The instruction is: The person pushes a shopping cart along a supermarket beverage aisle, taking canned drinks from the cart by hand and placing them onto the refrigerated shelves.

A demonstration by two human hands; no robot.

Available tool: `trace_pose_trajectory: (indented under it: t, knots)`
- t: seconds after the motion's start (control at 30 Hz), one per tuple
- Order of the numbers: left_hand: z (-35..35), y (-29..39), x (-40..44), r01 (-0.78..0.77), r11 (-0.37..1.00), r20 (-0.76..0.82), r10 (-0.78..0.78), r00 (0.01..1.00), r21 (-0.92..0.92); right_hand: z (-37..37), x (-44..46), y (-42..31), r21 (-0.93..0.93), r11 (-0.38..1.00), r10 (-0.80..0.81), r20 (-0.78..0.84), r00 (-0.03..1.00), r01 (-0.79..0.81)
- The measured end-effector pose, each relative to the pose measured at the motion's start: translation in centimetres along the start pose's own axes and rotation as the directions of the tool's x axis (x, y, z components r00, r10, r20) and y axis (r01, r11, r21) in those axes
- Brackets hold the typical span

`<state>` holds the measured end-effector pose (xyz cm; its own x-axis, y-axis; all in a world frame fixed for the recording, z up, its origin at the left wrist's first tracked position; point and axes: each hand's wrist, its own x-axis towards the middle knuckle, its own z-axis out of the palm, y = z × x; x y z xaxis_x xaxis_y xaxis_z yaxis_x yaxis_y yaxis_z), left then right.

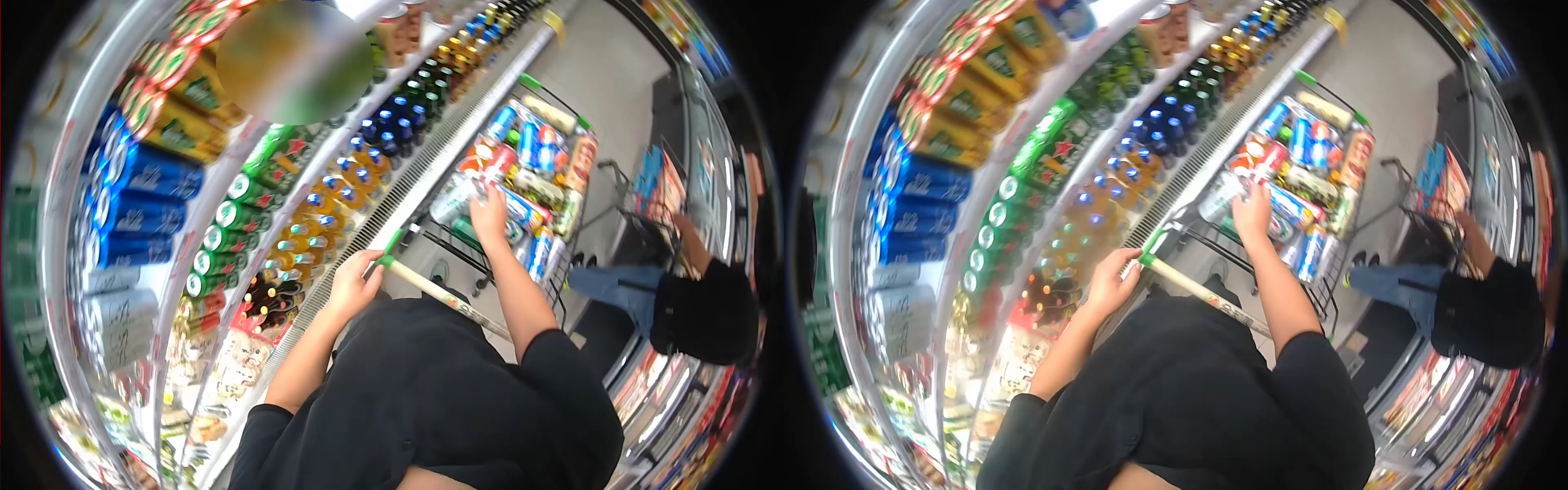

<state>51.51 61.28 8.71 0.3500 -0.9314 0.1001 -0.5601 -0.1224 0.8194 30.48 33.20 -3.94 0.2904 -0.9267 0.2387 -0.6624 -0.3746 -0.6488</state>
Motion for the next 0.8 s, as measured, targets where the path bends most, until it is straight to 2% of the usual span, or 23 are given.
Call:
trace_pose_trajectory:
  t: [0.03,0.07,0.1,0.13,0.17,0.2,0.23,0.3,0.33,0.37,0.4,0.47,0.53,0.6,0.63,0.73,0.77,0.8]
  knots:
    - [-2.0,-0.5,-0.9,0.023,0.999,-0.074,-0.021,0.997,0.034,-0.6,-0.5,-2.3,0.090,0.995,-0.038,0.013,0.999,0.037]
    - [-3.5,-1.2,-1.8,0.067,0.997,-0.144,-0.063,0.988,0.027,-1.2,-0.9,-5.3,0.160,0.987,0.001,0.086,0.996,-0.015]
    - [-5.3,-1.5,-2.5,0.112,0.994,-0.222,-0.105,0.969,0.019,-1.3,-1.1,-8.3,0.169,0.976,-0.148,0.078,0.986,0.133]
    - [-7.2,-1.7,-3.2,0.134,0.991,-0.311,-0.121,0.943,0.021,-2.0,-1.4,-12.4,0.278,0.955,-0.156,0.173,0.972,0.104]
    - [-9.4,-2.0,-3.9,0.153,0.988,-0.393,-0.132,0.910,0.025,-1.3,-1.6,-15.2,0.383,0.891,-0.313,0.131,0.941,0.243]
    - [-11.9,-1.0,-4.2,0.169,0.984,-0.489,-0.117,0.864,0.062,-0.2,-1.3,-17.4,0.405,0.765,-0.553,0.015,0.833,0.501]
    - [-14.0,-1.3,-5.0,0.171,0.977,-0.578,-0.065,0.813,0.130,-1.0,-1.9,-22.0,0.504,0.756,-0.536,0.108,0.838,0.418]
    - [-18.2,-0.7,-6.2,0.169,0.973,-0.764,0.013,0.645,0.160,-0.7,-2.7,-29.2,0.617,0.577,-0.701,0.038,0.712,0.535]
    - [-20.1,-0.4,-7.1,0.198,0.970,-0.817,0.001,0.577,0.142,-0.3,-3.2,-32.3,0.657,0.502,-0.759,0.023,0.650,0.563]
    - [-21.8,-0.2,-8.1,0.226,0.968,-0.864,-0.023,0.503,0.105,-0.6,-3.7,-35.6,0.670,0.454,-0.816,0.048,0.576,0.587]
    - [-23.4,0.2,-8.9,0.250,0.957,-0.902,0.028,0.431,0.149,-0.2,-4.2,-38.8,0.698,0.325,-0.875,-0.034,0.483,0.638]
    - [-26.1,0.2,-10.5,0.322,0.917,-0.943,0.135,0.305,0.235,0.5,-5.9,-44.7,0.724,0.155,-0.940,-0.102,0.327,0.672]
    - [-28.3,-0.2,-11.7,0.418,0.853,-0.947,0.245,0.207,0.312,1.4,-8.6,-49.9,0.762,0.099,-0.972,-0.064,0.226,0.641]
    - [-29.9,-0.9,-12.5,0.368,0.893,-0.964,0.220,0.147,0.260,3.0,-11.1,-54.6,0.818,0.069,-0.982,-0.046,0.184,0.571]
    - [-30.5,-1.4,-12.9,0.343,0.910,-0.972,0.202,0.121,0.232,4.1,-12.2,-56.9,0.834,0.102,-0.977,-0.017,0.210,0.542]
    - [-31.2,-1.7,-13.5,0.398,0.882,-0.967,0.216,0.137,0.253,7.9,-14.7,-63.0,0.895,0.288,-0.931,0.178,0.320,0.340]
    - [-31.2,-2.0,-13.2,0.402,0.878,-0.965,0.218,0.147,0.260,9.7,-15.5,-64.2,0.891,0.245,-0.934,0.110,0.341,0.383]
    - [-31.4,-3.1,-13.6,0.368,0.895,-0.965,0.205,0.163,0.252,10.1,-15.9,-65.4,0.889,0.296,-0.930,0.183,0.319,0.351]
